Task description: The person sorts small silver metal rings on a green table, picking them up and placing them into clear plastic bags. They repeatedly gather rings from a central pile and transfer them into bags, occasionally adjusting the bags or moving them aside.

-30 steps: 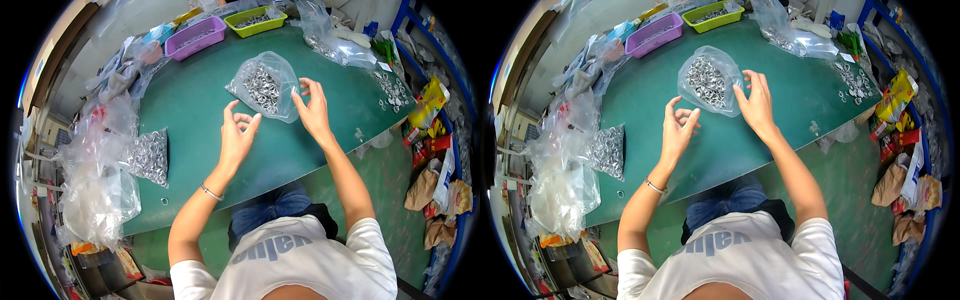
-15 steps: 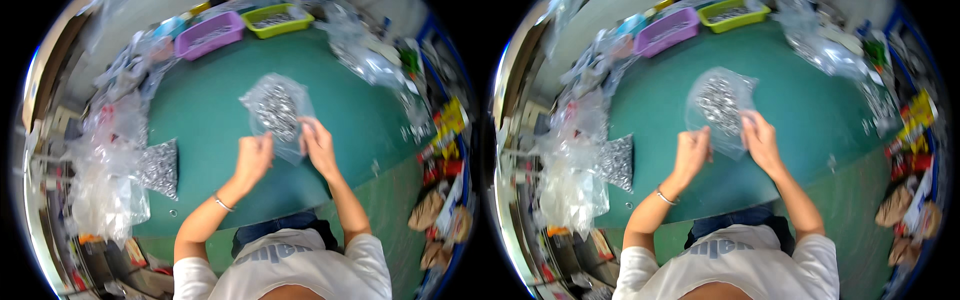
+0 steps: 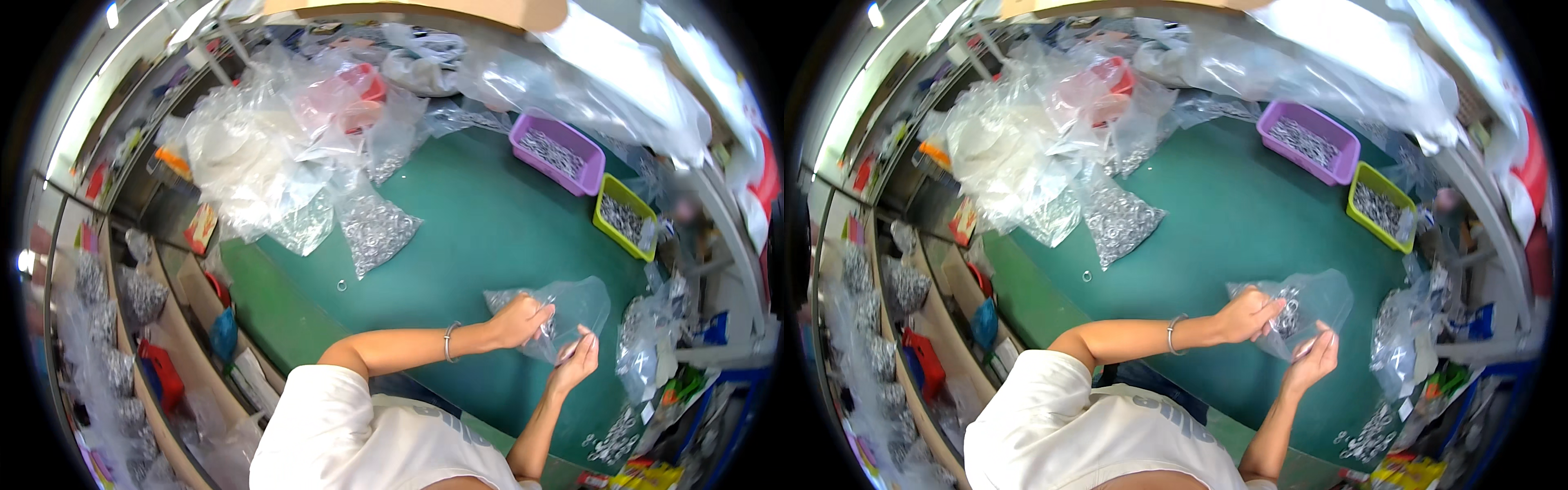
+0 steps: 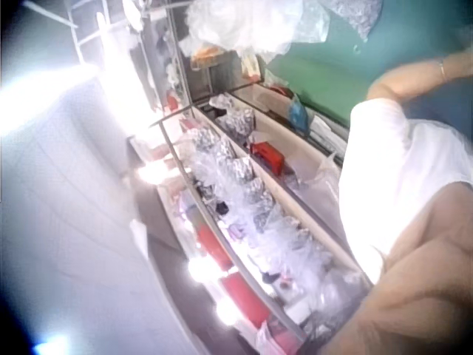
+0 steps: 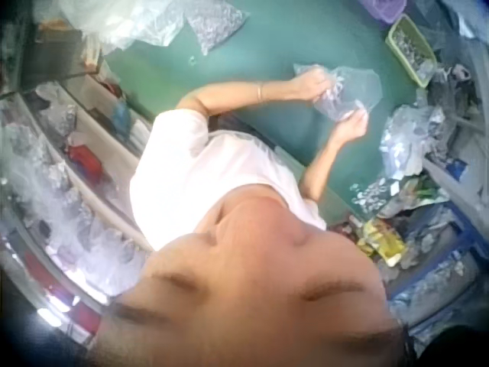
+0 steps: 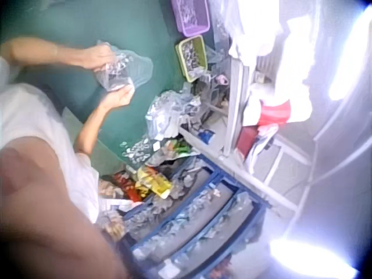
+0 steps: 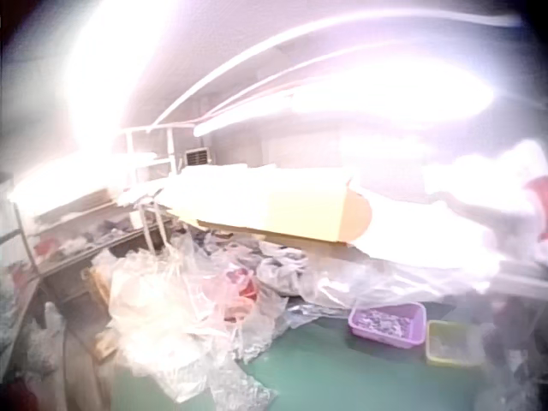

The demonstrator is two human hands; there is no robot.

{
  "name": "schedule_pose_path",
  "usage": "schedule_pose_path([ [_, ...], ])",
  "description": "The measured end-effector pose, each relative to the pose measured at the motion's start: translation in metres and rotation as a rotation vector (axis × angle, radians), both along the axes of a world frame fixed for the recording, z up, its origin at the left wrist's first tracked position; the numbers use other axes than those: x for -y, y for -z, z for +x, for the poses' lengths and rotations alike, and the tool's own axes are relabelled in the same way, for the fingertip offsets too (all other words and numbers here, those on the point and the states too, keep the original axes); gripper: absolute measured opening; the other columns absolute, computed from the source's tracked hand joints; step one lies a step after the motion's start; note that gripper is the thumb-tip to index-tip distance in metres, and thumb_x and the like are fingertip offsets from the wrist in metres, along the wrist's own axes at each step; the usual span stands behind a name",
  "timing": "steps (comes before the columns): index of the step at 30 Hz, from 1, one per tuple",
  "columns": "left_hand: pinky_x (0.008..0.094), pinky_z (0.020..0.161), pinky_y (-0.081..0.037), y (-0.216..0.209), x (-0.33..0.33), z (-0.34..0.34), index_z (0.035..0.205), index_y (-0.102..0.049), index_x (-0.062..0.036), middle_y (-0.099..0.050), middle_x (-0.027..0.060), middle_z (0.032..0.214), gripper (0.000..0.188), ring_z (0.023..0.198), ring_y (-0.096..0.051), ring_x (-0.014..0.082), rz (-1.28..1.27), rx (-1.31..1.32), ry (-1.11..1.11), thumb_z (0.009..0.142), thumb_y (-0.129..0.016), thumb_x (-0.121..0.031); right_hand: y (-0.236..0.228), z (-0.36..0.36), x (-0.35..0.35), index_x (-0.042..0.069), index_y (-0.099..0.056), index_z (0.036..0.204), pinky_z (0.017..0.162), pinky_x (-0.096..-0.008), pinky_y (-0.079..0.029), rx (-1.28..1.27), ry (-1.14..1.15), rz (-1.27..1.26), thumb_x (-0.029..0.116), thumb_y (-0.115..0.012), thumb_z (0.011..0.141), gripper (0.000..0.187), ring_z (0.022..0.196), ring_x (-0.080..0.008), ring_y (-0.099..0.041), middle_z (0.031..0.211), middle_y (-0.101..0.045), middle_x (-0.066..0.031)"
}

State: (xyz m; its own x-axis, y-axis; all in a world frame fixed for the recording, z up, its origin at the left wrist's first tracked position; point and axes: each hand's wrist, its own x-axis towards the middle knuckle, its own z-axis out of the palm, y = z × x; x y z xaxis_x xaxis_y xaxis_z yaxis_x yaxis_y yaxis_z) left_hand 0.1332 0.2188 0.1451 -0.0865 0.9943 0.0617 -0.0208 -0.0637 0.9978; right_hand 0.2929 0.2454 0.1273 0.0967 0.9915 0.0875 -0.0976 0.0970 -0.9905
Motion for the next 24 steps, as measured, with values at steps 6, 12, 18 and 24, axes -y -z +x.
schedule_pose_path([
  [6,0.0275,0.040,-0.044,0.006,0.051,0.000,0.056,-0.056,0.0015,-0.055,0.0084,0.047,0.054,0.037,-0.053,0.0142,-0.185,0.161,-0.070,0.098,-0.042,-0.030,0.011,0.004,0.026,0.001,-0.059,0.092,0.041,-0.0202,-0.025,0.062,-0.206,-0.167,0.025,-0.045,0.099,0.029,0.042,-0.0044,-0.032,0.050,-0.037,0.0037],
  [12,0.0308,0.047,-0.046,0.015,0.085,0.005,0.059,-0.059,0.0021,-0.057,0.0095,0.051,0.054,0.044,-0.055,0.0161,-0.216,0.162,-0.142,0.098,-0.041,-0.030,0.024,0.010,0.067,-0.003,-0.033,0.131,0.087,-0.0389,-0.042,0.233,-0.404,0.240,0.055,-0.071,0.071,0.092,0.108,-0.0273,-0.048,0.120,-0.045,-0.0163],
  [18,0.0345,0.054,-0.046,0.009,0.084,-0.009,0.063,-0.063,0.0012,-0.058,0.0122,0.053,0.052,0.049,-0.055,0.0196,-0.063,-0.075,-0.152,0.097,-0.044,-0.033,0.015,-0.020,0.104,-0.002,-0.010,0.145,0.101,-0.0470,-0.034,0.416,-0.433,0.150,0.041,-0.084,0.064,0.117,0.125,-0.0337,-0.040,0.138,-0.037,-0.0204],
  [24,0.0368,0.059,-0.047,0.015,0.135,-0.087,0.081,-0.064,-0.0003,-0.061,0.0140,0.066,0.032,0.057,-0.058,0.0248,-0.268,-0.210,-0.367,0.091,-0.054,-0.029,0.047,-0.043,0.081,-0.007,-0.058,0.109,0.083,-0.0355,-0.044,0.553,-0.234,0.056,0.022,-0.059,0.091,0.034,0.087,-0.0235,-0.056,0.096,-0.060,-0.0113],
])
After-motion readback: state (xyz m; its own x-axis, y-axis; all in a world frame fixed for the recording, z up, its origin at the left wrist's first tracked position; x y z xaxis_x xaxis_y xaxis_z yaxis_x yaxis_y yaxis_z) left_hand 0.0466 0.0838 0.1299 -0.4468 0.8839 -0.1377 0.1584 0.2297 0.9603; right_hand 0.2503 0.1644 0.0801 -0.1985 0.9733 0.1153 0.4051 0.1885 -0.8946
